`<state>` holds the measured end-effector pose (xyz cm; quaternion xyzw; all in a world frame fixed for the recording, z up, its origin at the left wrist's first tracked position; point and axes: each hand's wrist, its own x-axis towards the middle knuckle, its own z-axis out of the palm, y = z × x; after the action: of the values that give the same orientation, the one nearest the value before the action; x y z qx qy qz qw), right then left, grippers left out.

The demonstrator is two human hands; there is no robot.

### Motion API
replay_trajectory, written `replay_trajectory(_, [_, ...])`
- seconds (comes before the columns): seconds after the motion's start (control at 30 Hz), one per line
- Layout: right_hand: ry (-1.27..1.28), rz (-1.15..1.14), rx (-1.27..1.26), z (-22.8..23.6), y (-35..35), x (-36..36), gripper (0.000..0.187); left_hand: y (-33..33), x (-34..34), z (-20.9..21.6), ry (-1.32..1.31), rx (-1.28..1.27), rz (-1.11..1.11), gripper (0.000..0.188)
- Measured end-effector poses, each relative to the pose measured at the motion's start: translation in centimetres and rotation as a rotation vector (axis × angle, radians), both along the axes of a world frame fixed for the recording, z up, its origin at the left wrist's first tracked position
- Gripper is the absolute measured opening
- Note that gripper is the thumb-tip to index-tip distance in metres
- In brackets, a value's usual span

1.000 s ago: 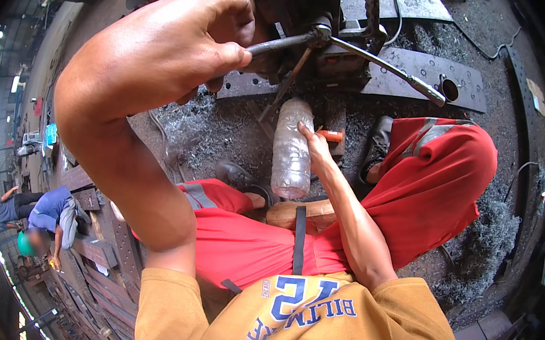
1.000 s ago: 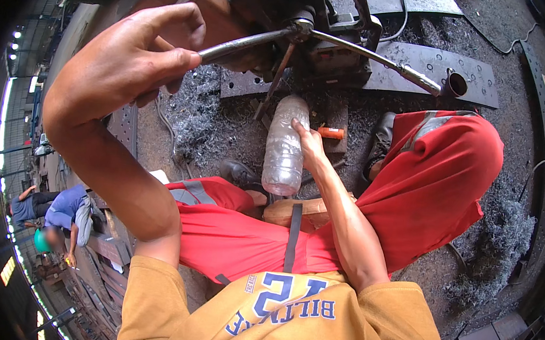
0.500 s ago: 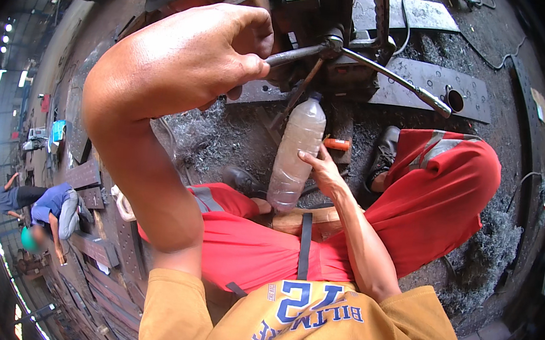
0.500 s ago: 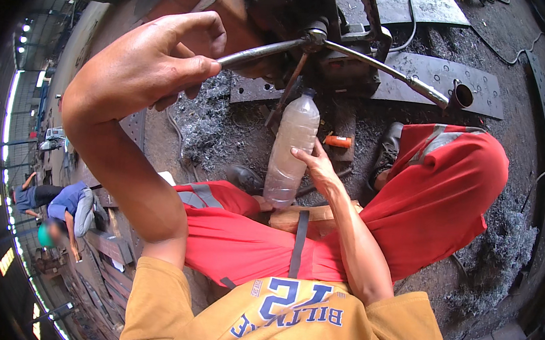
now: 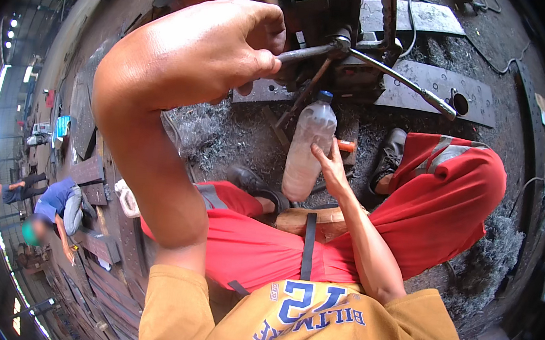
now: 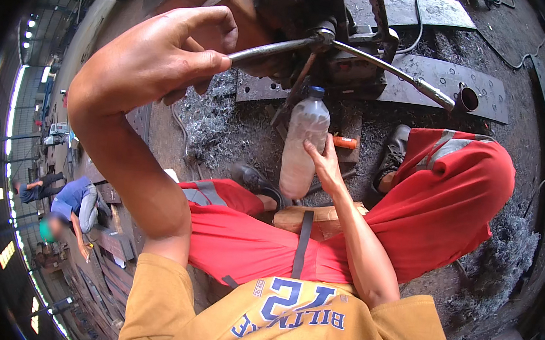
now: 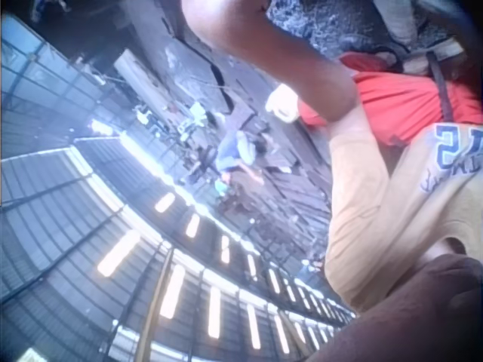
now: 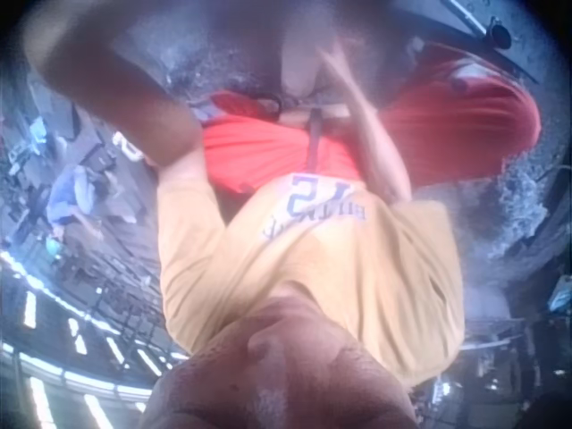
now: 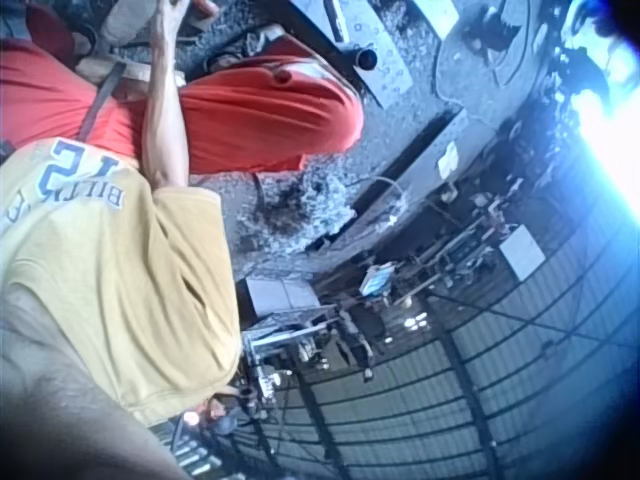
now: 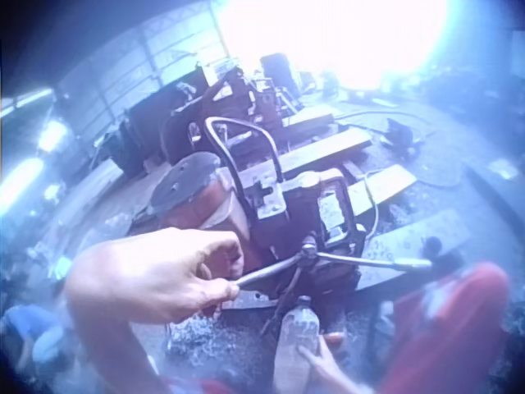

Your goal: The person sits on the workshop floor and repeatedly fills a plastic bottle with liquid from a metal spout attached to a machine. The person holds the bottle under the spout, waits for it to fill, then sets it down and repeats the process.

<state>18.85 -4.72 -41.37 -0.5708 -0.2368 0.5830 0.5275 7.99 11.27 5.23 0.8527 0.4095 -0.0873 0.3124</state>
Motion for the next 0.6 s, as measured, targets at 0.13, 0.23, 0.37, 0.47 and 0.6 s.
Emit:
replay_trajectory(0.13, [0.111,-0.038,-0.383,-0.7,1.2,-1.8,0.091,-0.4,-0.4,0.0,-0.019,0.003,0.027,0.023])
replay_trajectory(0.23, [0.106,-0.057,-0.388,-2.0,1.9,-2.1,0.086,-0.9,-0.1,0.3,-0.019,0.001,0.018,0.022])
replay_trajectory(0.37, [0.283,-0.032,-0.414,-1.5,2.5,-1.2,0.086,-1.5,0.0,0.4,-0.02,0.004,0.027,0.021])
replay_trajectory(0.47, [0.278,-0.041,-0.477,-1.2,2.7,-0.9,0.085,-1.7,0.0,0.3,-0.042,0.013,0.033,0.019])
replay_trajectory(0.6, [0.292,-0.016,-0.466,-0.7,2.9,-0.9,0.084,-1.7,-0.4,0.4,-0.065,-0.008,0.049,0.017])
